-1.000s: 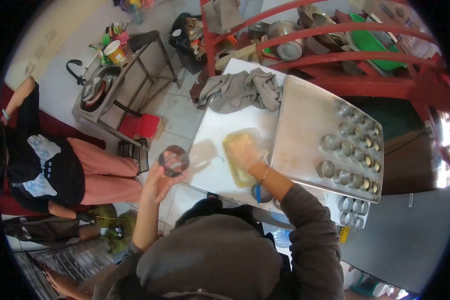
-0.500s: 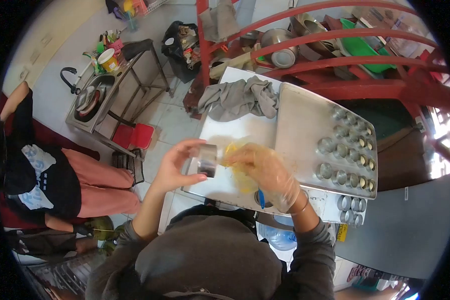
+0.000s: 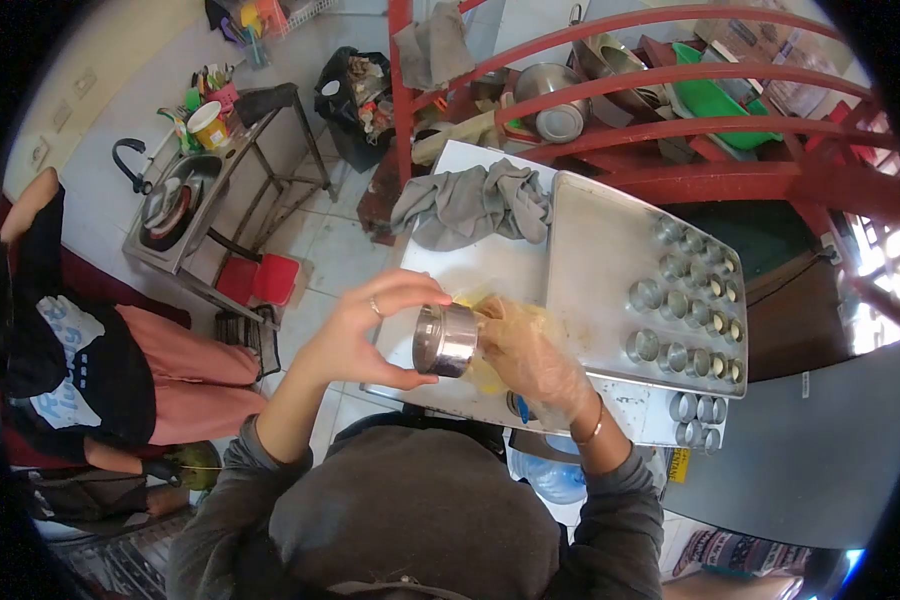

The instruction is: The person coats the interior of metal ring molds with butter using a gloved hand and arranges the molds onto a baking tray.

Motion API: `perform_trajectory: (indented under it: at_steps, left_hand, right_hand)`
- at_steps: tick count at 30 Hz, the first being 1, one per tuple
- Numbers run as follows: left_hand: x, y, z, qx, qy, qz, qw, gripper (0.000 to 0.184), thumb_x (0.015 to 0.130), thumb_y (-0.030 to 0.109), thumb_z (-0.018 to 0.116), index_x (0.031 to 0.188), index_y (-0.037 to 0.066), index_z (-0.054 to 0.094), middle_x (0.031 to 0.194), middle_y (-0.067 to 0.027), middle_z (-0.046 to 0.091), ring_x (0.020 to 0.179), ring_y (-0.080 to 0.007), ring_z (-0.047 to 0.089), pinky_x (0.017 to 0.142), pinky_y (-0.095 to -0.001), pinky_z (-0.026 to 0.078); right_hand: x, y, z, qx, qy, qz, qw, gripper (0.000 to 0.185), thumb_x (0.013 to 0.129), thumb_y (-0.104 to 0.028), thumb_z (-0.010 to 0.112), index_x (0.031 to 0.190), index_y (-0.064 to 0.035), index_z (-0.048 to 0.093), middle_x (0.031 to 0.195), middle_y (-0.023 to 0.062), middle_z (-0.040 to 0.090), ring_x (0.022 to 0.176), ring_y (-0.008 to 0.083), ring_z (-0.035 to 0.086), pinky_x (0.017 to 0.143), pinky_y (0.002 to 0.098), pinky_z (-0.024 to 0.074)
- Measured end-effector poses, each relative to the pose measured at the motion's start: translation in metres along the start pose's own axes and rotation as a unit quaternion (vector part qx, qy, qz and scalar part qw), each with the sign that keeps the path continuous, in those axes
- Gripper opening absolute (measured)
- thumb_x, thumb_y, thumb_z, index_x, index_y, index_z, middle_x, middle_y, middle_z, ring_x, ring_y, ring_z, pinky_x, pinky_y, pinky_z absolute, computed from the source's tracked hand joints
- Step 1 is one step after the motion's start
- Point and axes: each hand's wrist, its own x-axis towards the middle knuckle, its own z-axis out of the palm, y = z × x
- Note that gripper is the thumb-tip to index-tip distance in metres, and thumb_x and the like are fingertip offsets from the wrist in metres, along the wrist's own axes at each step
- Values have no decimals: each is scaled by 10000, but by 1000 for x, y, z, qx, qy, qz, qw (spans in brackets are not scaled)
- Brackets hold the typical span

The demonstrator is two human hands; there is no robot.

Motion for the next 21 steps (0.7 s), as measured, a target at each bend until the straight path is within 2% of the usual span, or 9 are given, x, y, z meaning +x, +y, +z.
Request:
perform_trajectory:
  at_steps: [3,6,9,12,15,18,21]
  left_hand:
    - [2,-4,-3,12,19,19,1000,650,549,155,877,1145,75,631,1138,-105,614,1059,-277,589,965,-384,436]
    - [-1,-5,-1,-6,-9,-4,1000,652,546,155,878,1144,73,630,1134,-106,616,1066,-281,590,1003,-402,418]
    - [-3,-8,2,-19,3,-10,1000,651,547,156,878,1142,68,628,1125,-107,619,1064,-288,591,1029,-419,402]
    - [0,-4,6,-31,9,12,999,653,549,153,876,1144,60,624,1131,-107,616,1054,-283,592,1045,-433,388]
    - [4,-8,5,-9,22,48,999,648,552,142,870,1145,54,623,1133,-108,611,1044,-278,592,1059,-452,373]
    - [1,-8,2,-16,-8,37,999,670,548,160,850,1165,62,608,1138,-112,593,1045,-313,569,1047,-438,380]
    - [0,-10,6,-23,3,45,999,678,543,168,853,1165,57,607,1139,-108,596,1041,-312,574,1049,-445,376]
  right_hand:
    - [-15,18,17,-75,-18,-106,991,86,779,-47,637,858,-15,627,948,144,624,873,358,594,733,427,472]
    - [-10,14,7,69,-116,-95,986,23,771,-41,635,782,-21,634,913,134,636,832,348,603,692,432,482]
    - [-7,1,-9,83,3,-70,994,97,721,-21,658,817,-34,648,871,134,636,818,343,610,695,414,492]
    - [-2,2,16,135,113,-14,984,169,670,-6,672,834,-41,663,866,127,630,798,331,613,694,388,502]
    - [-4,-7,24,-86,144,-30,985,172,699,-52,715,866,-33,681,832,126,636,726,276,607,676,325,489]
    - [-13,-9,19,109,30,2,994,265,644,-23,680,906,-65,675,903,113,632,808,327,607,726,364,498]
    - [-16,4,17,292,46,28,955,237,659,-17,667,894,-54,667,909,128,628,809,344,603,734,393,490]
